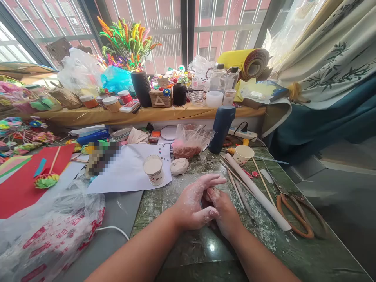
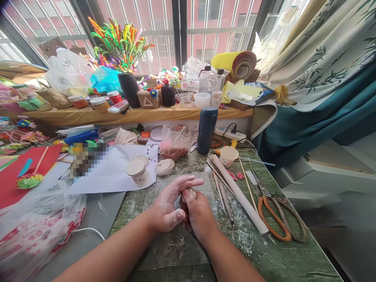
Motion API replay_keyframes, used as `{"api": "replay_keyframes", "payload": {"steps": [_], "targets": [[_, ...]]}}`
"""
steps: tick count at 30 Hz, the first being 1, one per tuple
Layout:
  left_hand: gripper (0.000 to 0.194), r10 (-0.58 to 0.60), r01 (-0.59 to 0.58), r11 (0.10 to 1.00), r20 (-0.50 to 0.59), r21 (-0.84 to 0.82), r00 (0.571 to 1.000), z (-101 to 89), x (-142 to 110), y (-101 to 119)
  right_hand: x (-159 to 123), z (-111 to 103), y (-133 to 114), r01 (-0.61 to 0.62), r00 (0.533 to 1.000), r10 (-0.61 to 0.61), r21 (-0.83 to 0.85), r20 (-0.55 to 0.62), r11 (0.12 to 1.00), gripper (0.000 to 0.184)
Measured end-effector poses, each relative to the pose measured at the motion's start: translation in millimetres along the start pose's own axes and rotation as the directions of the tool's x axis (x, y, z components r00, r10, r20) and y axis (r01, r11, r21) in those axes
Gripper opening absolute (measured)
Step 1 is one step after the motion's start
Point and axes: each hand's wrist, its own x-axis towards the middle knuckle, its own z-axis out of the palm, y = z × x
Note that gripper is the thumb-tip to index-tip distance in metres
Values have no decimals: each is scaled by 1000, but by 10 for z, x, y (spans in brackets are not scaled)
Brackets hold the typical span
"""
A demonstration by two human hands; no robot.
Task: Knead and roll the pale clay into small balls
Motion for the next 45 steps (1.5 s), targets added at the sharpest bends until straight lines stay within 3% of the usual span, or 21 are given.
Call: {"api": "replay_keyframes", "payload": {"steps": [5,8,12,15,17,20,24,28,30,32,36,38,40,45], "targets": [[73,-53,50,995,-42,-86,998,54,-29,9,3,20,-32,33,999,-31,-65,35,997,57],[61,-163,147,976,-94,-162,982,103,-51,3,17,23,-35,17,999,-15,-53,37,998,55],[56,-218,218,976,-198,-19,956,97,-20,0,53,-9,-44,-30,999,29,58,28,998,53],[68,-256,270,961,-165,64,952,37,36,6,92,-39,-49,-95,994,82,201,70,975,58],[67,-339,346,938,-154,18,928,10,58,-2,113,-46,-57,-126,988,94,294,122,948,63],[69,-416,382,902,-170,-203,893,17,55,-34,122,-42,-89,-188,974,120,397,190,898,72],[85,-420,342,829,-90,-443,903,48,33,-57,86,-63,-142,-350,915,189,471,356,810,75],[79,-312,264,861,-41,-436,949,17,43,-10,48,-115,-145,-487,824,162,533,543,691,77],[72,-274,252,904,-18,-345,961,-14,53,26,46,-125,-128,-505,796,131,529,591,682,76],[62,-261,252,944,-17,-212,965,-41,62,54,53,-112,-105,-451,824,103,534,558,715,74],[58,-306,300,950,-65,-88,950,-55,78,63,62,-50,-66,-207,958,46,574,282,792,55],[59,-392,385,915,-38,-122,919,-52,83,57,54,-30,-62,-168,973,40,572,228,803,53],[60,-450,445,879,10,-172,893,-55,86,54,43,-23,-66,-174,969,33,578,246,797,56],[52,-324,322,945,-13,-59,946,-94,97,56,41,-26,-45,-150,967,2,561,256,814,48]]}}
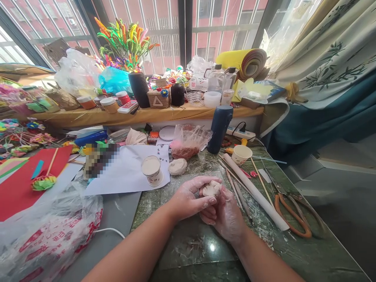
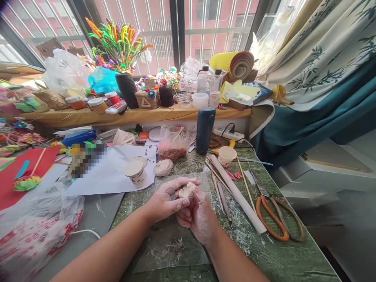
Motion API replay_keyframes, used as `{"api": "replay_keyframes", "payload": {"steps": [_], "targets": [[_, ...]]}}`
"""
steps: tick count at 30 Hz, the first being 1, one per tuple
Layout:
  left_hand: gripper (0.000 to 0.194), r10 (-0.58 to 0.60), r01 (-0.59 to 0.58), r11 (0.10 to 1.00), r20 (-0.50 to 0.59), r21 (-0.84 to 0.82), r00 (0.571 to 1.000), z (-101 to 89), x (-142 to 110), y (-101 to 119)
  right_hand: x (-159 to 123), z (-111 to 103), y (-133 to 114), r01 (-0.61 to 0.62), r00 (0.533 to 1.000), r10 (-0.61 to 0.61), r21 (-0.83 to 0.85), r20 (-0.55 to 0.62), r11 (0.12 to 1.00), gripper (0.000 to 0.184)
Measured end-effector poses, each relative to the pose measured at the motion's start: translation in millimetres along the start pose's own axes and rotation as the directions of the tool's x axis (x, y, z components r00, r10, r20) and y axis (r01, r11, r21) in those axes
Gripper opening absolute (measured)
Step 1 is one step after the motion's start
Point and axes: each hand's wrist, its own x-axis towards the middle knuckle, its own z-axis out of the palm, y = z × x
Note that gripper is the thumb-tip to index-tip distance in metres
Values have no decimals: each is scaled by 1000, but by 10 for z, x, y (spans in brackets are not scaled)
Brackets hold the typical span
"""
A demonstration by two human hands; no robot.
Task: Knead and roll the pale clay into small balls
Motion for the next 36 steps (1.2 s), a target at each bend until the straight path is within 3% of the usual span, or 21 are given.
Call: {"api": "replay_keyframes", "payload": {"steps": [9,20,24,27,31,34,36], "targets": [[52,104,-101,977,-8,189,995,26,8,-58,-21,-22,76,36,995,-45,-98,-87,995,45],[60,53,-49,981,-19,185,998,44,-7,-65,14,5,58,-10,985,-1,-63,-174,998,39],[54,43,-38,993,-43,112,998,50,-29,-116,31,29,9,-48,991,41,-58,-129,997,47],[49,147,-140,969,-20,205,989,39,-35,-97,45,15,-41,-87,983,68,-105,-173,991,60],[50,277,-265,891,21,370,961,34,-30,-56,75,-27,-82,-163,965,127,-148,-229,976,61],[59,243,-212,896,-32,391,970,37,-23,-82,95,-19,-82,-72,979,57,-72,-195,995,52],[52,200,-149,913,-99,380,975,31,-11,-111,102,14,-78,9,984,-11,-13,-179,1000,42]]}}
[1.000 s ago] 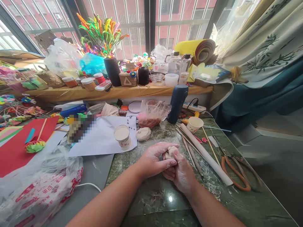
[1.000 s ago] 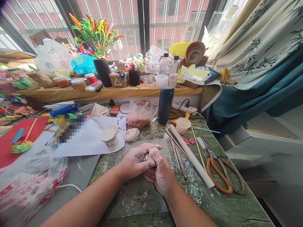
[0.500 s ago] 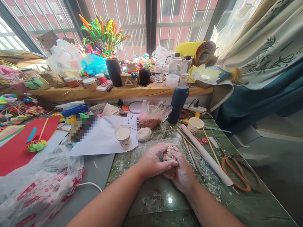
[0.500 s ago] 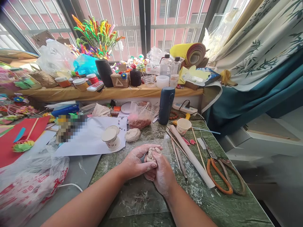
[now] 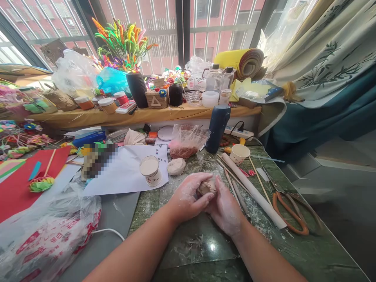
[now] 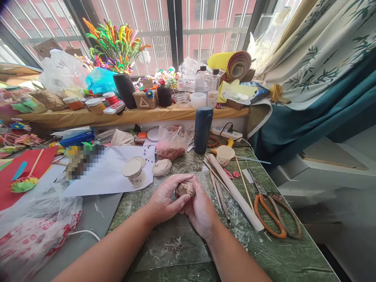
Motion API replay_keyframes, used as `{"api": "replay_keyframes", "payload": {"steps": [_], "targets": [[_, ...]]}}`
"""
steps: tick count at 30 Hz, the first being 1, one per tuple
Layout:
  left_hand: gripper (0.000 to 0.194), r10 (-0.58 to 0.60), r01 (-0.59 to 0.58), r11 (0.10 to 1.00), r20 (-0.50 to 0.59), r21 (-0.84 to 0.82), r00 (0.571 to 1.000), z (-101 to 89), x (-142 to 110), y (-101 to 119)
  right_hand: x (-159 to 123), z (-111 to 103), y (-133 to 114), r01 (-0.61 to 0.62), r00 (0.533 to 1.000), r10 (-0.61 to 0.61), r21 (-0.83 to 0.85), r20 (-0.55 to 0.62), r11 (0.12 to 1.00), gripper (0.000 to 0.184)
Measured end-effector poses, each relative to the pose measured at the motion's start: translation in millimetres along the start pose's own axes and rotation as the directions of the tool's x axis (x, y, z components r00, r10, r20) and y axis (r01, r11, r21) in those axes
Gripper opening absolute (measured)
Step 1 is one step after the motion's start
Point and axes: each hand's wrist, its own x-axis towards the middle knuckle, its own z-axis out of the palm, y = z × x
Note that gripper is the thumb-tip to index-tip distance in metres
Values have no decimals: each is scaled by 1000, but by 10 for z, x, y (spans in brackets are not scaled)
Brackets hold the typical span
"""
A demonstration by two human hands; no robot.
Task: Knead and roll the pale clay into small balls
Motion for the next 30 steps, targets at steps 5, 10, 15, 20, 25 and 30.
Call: {"api": "replay_keyframes", "payload": {"steps": [5,10,15,20,25,30], "targets": [[37,-205,201,952,5,-232,979,-21,21,-17,-38,70,-33,15,988,-27,77,153,997,32],[50,-292,319,844,129,-431,948,-42,-3,42,-87,-17,-29,-229,904,212,1,371,973,58],[53,-162,242,864,213,-441,964,-75,-13,77,-97,-117,70,-254,885,281,-121,372,960,72],[61,-100,156,954,216,-257,971,-99,8,121,-92,-81,126,-87,976,105,-100,190,991,62],[58,-118,142,985,228,-93,966,-91,25,118,-116,-52,120,-85,992,93,-99,82,991,54],[64,-102,129,987,244,-99,964,-78,10,89,-140,-20,114,-73,997,77,-122,29,990,52]]}}
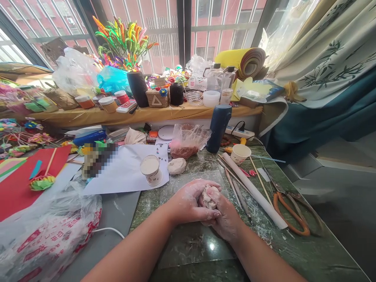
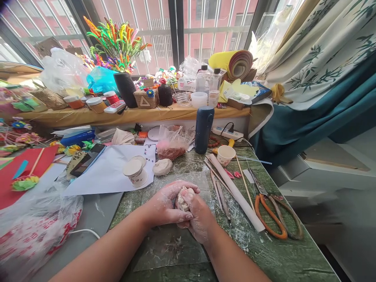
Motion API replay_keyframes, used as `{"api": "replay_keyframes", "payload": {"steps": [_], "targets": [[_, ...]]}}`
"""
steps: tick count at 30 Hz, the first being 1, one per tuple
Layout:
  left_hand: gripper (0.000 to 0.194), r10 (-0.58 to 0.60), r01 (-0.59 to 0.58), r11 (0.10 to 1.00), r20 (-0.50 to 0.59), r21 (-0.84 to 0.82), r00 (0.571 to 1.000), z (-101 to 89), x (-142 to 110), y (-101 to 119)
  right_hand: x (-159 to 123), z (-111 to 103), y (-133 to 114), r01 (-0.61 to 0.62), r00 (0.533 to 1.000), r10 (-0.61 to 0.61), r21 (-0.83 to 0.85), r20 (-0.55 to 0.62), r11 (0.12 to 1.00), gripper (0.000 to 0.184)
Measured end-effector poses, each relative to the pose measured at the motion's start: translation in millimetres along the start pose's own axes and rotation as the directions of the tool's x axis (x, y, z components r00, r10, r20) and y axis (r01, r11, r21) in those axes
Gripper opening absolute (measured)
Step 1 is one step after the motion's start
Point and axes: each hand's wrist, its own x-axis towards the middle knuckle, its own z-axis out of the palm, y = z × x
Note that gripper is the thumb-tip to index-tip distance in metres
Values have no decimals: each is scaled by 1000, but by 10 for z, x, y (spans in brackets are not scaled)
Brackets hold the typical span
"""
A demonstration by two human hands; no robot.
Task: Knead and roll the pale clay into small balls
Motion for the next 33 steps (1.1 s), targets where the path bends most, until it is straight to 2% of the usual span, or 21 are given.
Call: {"api": "replay_keyframes", "payload": {"steps": [4,7,9,12,15,18,22,27,30,33], "targets": [[68,5,-6,1000,-3,-24,1000,4,-4,-26,-8,42,-12,-2,1000,2,11,-20,1000,49],[63,-6,6,1000,-6,-30,1000,-13,0,-50,4,52,-32,-40,999,40,31,-6,999,50],[58,-27,27,1000,-12,-6,1000,-31,4,-65,16,42,-56,-93,995,92,55,26,994,55],[51,-64,66,994,-24,87,998,-56,10,-70,36,16,-98,-216,971,207,71,116,974,72],[39,-75,75,980,-5,186,997,-63,20,-47,59,0,-114,-289,954,278,88,116,953,75],[27,-75,76,975,-14,210,997,-51,34,-13,79,7,-93,-283,959,276,136,69,949,70],[24,-102,107,981,-45,161,994,-22,53,-5,99,23,-61,-241,970,240,180,29,954,64],[25,-112,121,984,-75,129,991,-9,77,-48,122,11,-58,-232,972,218,202,87,951,53],[21,-94,99,986,-44,135,995,-24,80,-74,125,-16,-83,-234,970,217,185,104,955,50],[17,-52,54,997,-31,60,998,-37,58,-96,116,-44,-138,-227,969,208,141,133,964,48]]}}
